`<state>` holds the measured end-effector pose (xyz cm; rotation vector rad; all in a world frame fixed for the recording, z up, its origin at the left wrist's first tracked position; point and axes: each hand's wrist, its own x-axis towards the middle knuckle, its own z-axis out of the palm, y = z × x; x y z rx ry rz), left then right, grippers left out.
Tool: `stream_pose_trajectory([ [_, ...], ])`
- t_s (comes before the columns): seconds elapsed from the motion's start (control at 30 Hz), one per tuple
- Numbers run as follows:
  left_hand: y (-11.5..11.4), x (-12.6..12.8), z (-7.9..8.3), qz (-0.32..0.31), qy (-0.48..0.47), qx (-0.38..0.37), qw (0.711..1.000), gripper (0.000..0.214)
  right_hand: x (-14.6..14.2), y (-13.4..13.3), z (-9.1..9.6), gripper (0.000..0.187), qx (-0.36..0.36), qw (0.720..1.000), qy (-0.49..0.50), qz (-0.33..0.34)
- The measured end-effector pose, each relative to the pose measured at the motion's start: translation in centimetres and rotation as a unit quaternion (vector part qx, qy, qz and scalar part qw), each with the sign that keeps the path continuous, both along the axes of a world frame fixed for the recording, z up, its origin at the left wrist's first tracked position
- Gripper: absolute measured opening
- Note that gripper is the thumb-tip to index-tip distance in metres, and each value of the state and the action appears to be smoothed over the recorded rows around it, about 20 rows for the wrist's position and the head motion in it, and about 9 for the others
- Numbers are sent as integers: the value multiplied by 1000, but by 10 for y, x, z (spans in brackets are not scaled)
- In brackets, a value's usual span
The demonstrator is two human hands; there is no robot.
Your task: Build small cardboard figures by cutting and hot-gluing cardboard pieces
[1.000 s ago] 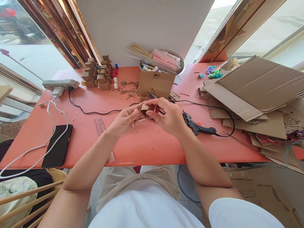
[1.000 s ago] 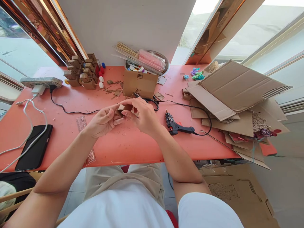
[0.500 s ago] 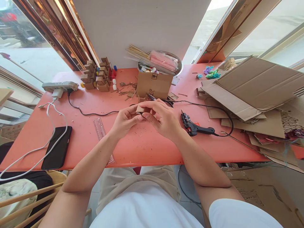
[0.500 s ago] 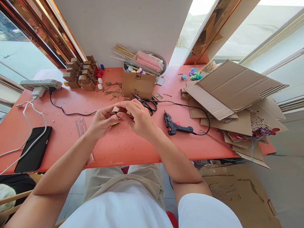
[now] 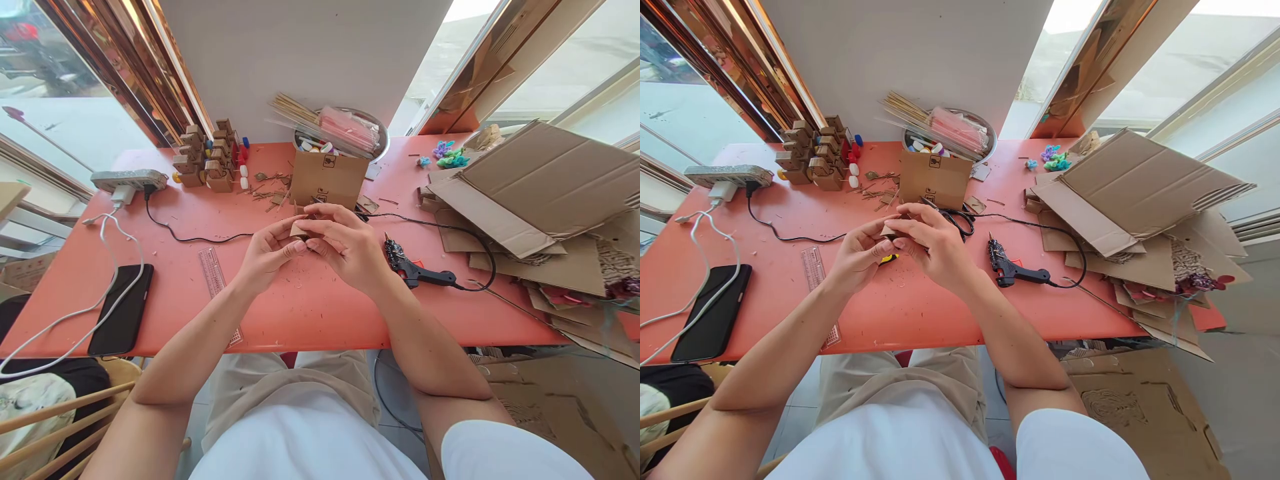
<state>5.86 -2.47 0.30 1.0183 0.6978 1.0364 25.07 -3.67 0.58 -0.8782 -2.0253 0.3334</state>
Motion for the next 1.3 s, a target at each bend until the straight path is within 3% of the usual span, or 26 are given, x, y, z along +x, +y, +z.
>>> stream_pose_trajectory([
  [0.17,0,0,3,-1,5,-2,1000,53,9,-2,4,37,-32,998,-50,25],
  [0.47,2,-4,5,-29,6,-16,999,63,2,-6,5,34,46,996,-75,18],
  [0.67,0,0,7,-39,2,2,999,53,0,-7,1,37,86,992,-88,15],
  [0.83,0,0,3,1,0,-26,1000,57,0,-9,-1,39,72,989,-122,-34],
  [0.97,-1,0,1,-3,-9,-36,999,59,2,-10,-1,39,68,991,-114,-27],
  [1.3,-5,6,15,-28,-5,-23,999,50,7,-5,2,36,73,991,-108,-20],
])
